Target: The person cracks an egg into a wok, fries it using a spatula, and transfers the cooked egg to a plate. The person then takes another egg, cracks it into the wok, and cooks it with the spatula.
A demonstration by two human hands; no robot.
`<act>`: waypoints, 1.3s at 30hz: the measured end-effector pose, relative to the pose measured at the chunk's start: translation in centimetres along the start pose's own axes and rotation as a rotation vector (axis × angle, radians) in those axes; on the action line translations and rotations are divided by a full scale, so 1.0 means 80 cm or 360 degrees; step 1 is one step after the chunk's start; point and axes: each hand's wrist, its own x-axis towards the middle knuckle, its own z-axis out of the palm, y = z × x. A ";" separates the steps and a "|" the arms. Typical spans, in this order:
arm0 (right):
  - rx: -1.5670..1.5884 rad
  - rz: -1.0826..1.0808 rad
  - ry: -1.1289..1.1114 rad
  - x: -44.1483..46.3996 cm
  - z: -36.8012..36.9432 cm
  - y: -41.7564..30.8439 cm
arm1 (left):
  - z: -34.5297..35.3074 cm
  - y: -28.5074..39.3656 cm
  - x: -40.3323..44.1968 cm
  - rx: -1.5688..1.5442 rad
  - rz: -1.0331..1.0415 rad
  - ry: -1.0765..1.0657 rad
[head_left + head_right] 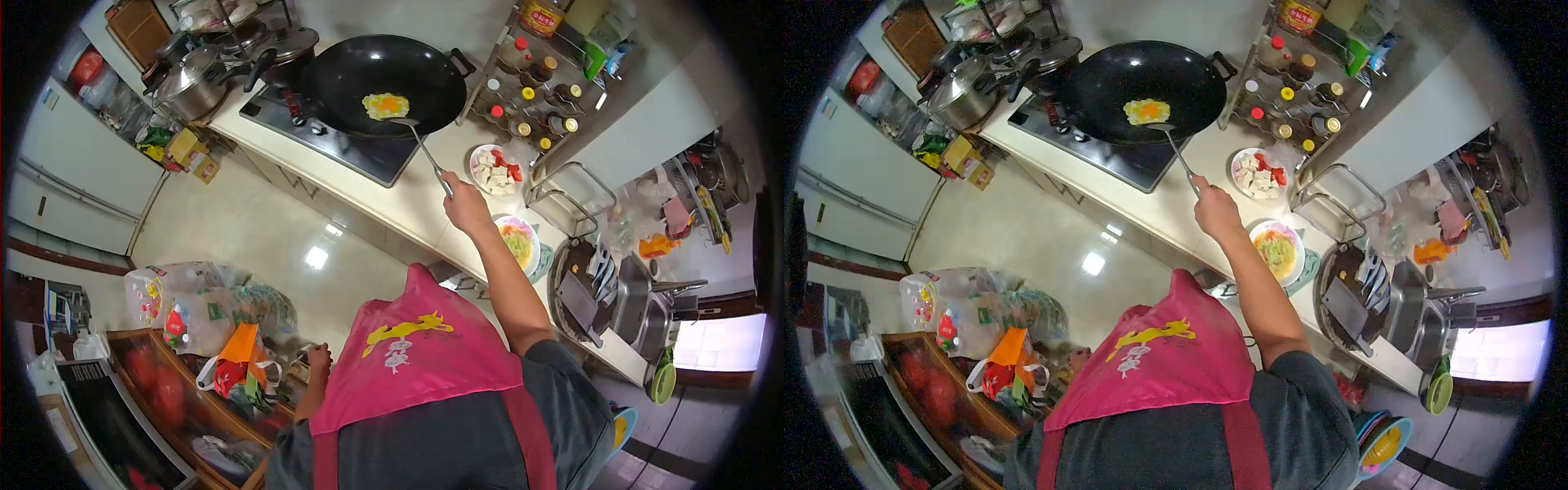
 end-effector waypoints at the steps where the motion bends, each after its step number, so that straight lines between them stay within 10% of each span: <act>1: 0.0002 -0.0003 0.0003 0.000 0.001 0.001 | -0.001 -0.002 0.002 0.0000 0.0025 -0.0011; 39: -0.0030 -0.0017 0.0040 0.004 0.000 -0.002 | 0.005 -0.018 0.026 0.0003 0.0020 -0.0004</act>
